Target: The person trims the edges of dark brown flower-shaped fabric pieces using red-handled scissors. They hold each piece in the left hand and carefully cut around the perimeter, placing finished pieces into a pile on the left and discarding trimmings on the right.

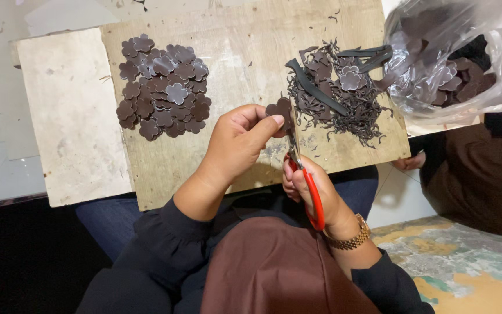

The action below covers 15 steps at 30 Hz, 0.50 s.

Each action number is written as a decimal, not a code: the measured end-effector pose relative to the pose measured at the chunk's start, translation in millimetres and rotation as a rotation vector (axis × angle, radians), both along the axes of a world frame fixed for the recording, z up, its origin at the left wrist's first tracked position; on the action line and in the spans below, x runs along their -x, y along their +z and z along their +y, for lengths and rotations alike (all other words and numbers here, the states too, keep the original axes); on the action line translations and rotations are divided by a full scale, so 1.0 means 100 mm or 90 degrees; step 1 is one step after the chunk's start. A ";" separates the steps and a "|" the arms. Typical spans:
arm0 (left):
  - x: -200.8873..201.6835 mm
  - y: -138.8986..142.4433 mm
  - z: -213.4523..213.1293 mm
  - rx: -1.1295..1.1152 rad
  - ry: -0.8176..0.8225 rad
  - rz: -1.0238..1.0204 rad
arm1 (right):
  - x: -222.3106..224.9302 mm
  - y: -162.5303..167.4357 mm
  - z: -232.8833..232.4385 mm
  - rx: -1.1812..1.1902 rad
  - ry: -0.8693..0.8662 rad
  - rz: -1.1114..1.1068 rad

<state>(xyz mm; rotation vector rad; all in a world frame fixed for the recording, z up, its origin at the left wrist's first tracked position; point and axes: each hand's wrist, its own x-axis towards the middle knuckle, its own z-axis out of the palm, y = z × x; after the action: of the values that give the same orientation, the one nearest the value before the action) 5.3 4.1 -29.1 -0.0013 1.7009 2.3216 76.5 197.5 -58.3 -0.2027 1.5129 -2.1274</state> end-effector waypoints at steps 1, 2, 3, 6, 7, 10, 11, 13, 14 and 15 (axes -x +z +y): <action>0.00 0.00 0.00 -0.016 0.002 0.007 | -0.01 0.00 0.00 -0.001 -0.003 0.000; -0.01 -0.01 0.01 -0.032 0.003 0.013 | -0.01 0.00 0.00 -0.003 -0.006 -0.001; -0.01 -0.01 0.01 -0.023 0.004 0.010 | -0.02 0.00 0.00 -0.005 -0.009 0.000; 0.01 -0.02 0.01 -0.013 0.008 0.012 | -0.01 -0.01 -0.02 0.005 -0.011 -0.001; 0.01 -0.01 0.02 -0.022 0.009 0.017 | -0.01 -0.01 -0.02 0.000 -0.010 0.002; 0.02 0.01 0.02 -0.030 0.016 0.023 | 0.00 0.00 -0.01 -0.017 -0.008 0.003; 0.01 0.02 0.02 -0.029 0.019 0.024 | 0.00 0.01 0.00 -0.024 -0.010 -0.001; 0.00 0.05 0.01 -0.005 0.014 0.048 | 0.01 0.03 0.01 -0.022 -0.007 -0.008; -0.01 0.07 0.01 0.008 0.013 0.059 | 0.00 0.05 0.01 -0.014 -0.004 -0.014; -0.02 0.08 0.00 0.032 0.008 0.067 | 0.01 0.06 0.01 -0.005 -0.002 -0.018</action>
<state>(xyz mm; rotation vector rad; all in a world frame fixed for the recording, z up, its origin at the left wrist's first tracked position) 7.0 4.2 -20.8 0.1018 1.8144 2.3253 75.8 198.1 -52.3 -0.1670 1.5068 -2.1168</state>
